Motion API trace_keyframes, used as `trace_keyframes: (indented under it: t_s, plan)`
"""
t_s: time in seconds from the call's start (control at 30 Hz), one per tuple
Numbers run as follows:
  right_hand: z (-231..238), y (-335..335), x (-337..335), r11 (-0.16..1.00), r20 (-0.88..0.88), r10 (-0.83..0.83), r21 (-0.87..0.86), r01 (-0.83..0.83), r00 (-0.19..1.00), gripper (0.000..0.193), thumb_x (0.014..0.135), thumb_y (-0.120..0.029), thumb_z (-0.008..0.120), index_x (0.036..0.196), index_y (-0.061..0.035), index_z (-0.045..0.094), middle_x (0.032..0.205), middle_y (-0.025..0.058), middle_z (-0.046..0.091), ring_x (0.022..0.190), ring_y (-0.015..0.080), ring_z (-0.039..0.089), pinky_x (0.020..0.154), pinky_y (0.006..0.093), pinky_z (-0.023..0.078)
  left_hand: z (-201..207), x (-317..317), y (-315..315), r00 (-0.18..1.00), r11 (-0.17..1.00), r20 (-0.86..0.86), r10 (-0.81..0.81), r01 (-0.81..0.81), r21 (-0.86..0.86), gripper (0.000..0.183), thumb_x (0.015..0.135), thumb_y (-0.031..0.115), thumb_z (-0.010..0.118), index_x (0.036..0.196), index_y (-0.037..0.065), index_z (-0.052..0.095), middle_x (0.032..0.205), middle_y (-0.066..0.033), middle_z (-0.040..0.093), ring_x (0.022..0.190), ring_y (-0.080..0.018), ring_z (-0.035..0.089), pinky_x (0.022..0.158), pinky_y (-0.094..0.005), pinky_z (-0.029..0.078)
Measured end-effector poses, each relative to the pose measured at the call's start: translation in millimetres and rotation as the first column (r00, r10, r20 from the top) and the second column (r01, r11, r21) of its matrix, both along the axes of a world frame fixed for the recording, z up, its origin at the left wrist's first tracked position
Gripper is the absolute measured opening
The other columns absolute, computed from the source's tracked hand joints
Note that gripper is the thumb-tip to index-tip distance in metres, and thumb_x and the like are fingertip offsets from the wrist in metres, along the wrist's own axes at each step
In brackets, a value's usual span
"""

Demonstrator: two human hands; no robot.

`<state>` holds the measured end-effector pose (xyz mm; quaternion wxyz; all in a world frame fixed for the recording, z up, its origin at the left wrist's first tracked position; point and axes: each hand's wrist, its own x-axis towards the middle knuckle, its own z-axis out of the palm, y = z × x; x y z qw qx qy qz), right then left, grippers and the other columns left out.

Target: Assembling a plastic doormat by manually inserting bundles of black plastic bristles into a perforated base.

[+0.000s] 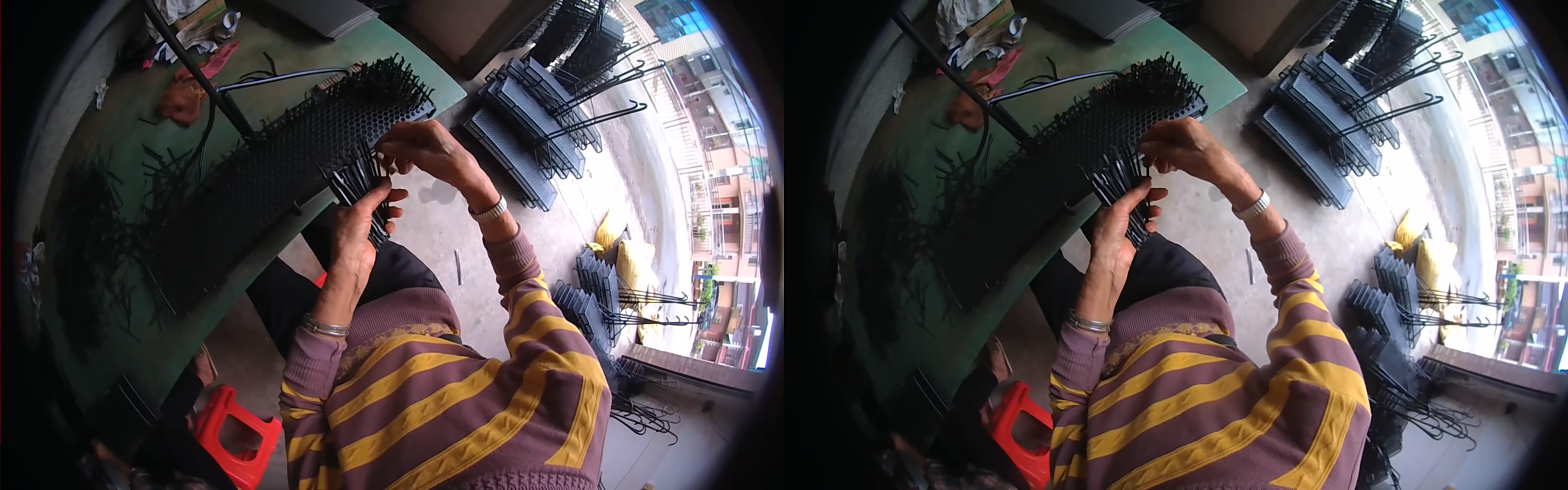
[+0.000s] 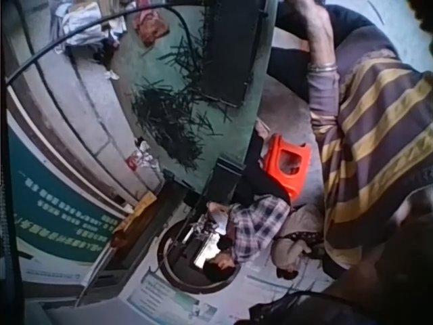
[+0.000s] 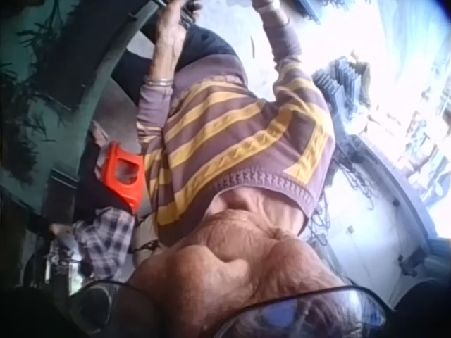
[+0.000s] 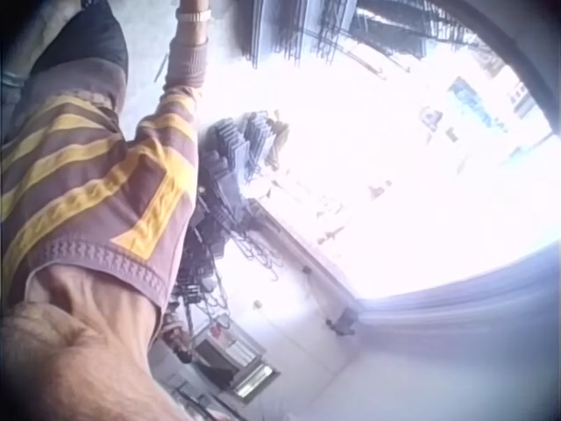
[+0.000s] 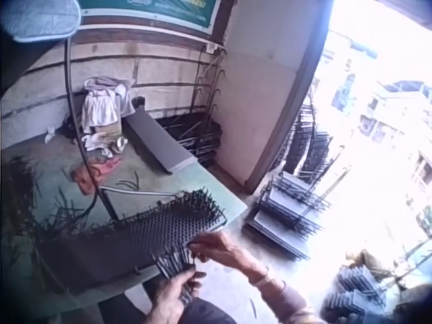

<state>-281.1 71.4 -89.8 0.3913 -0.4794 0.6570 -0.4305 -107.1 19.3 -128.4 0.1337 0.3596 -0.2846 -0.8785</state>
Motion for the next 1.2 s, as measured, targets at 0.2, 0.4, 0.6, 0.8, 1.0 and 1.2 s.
trace_keyframes:
  t_s: [0.2, 0.4, 0.6, 0.8, 1.0, 1.2]
  plan:
    - [4.9, 4.3, 8.7, 0.998, 0.135, -0.067, 0.012, 0.066, 0.988, 0.026, 0.092, -0.023, 0.060, 0.095, 0.0026, 0.064, 0.077, 0.0038, 0.063, 0.069, 0.0097, 0.060, 0.063, 0.0228, 0.049, 7.6, 1.7, 2.4, 0.999, 0.992, 0.036, -0.028, 0.032, -0.119, 0.023, 0.085, 0.024, 0.068, 0.102, 0.010, 0.064, 0.085, -0.0070, 0.070, 0.066, -0.0131, 0.064, 0.048, -0.0217, 0.036]
    - [0.1, 8.2, 5.2, 0.999, 0.148, -0.038, -0.024, 0.042, 0.988, 0.026, 0.092, -0.023, 0.059, 0.095, 0.0030, 0.062, 0.077, 0.0038, 0.063, 0.069, 0.0104, 0.061, 0.065, 0.0230, 0.049, 4.6, -1.5, 4.8, 0.999, 0.980, 0.010, -0.050, 0.051, -0.190, 0.026, 0.086, 0.026, 0.067, 0.105, 0.009, 0.062, 0.087, -0.0066, 0.071, 0.067, -0.0149, 0.065, 0.049, -0.0230, 0.037]
    - [10.7, 11.9, -3.8, 0.935, -0.104, -0.322, -0.193, 0.299, 0.941, 0.013, 0.092, -0.006, 0.054, 0.096, 0.0050, 0.060, 0.079, 0.0073, 0.066, 0.073, 0.0152, 0.068, 0.067, 0.0250, 0.054, -11.3, -4.1, -8.6, 0.993, 0.994, 0.057, 0.098, -0.101, 0.039, 0.029, 0.087, 0.029, 0.066, 0.107, 0.009, 0.060, 0.099, -0.0082, 0.069, 0.080, -0.0186, 0.067, 0.057, -0.0262, 0.045]
    - [3.7, -6.9, -26.7, 0.708, -0.369, -0.651, -0.611, 0.354, 0.663, 0.006, 0.091, -0.002, 0.057, 0.094, 0.0017, 0.059, 0.080, 0.0083, 0.066, 0.072, 0.0152, 0.069, 0.062, 0.0233, 0.052, -23.7, -5.4, -17.3, 0.993, 0.982, -0.018, 0.114, -0.110, 0.154, 0.026, 0.089, 0.024, 0.063, 0.110, 0.010, 0.057, 0.102, -0.0080, 0.065, 0.094, -0.0242, 0.065, 0.081, -0.0425, 0.052]
    - [-20.6, -21.2, -36.2, 0.693, -0.383, -0.675, -0.622, 0.364, 0.630, 0.005, 0.090, -0.002, 0.055, 0.092, -0.0005, 0.059, 0.075, 0.0091, 0.067, 0.071, 0.0158, 0.070, 0.057, 0.0241, 0.050, -27.9, -6.4, -16.6, 0.989, 0.969, -0.027, 0.145, -0.137, 0.204, 0.023, 0.091, 0.020, 0.060, 0.110, 0.008, 0.056, 0.098, -0.0113, 0.063, 0.093, -0.0238, 0.064, 0.084, -0.0474, 0.053]
    - [-26.5, -20.8, -42.1, 0.714, -0.491, -0.662, -0.642, 0.278, 0.566, 0.006, 0.090, -0.001, 0.053, 0.091, -0.0009, 0.059, 0.073, 0.0096, 0.067, 0.062, 0.0154, 0.066, 0.055, 0.0258, 0.049, -27.2, -8.1, -16.8, 0.986, 0.963, -0.024, 0.167, -0.158, 0.220, 0.021, 0.087, 0.018, 0.063, 0.105, 0.007, 0.060, 0.091, -0.0094, 0.062, 0.085, -0.0199, 0.063, 0.079, -0.0454, 0.055]
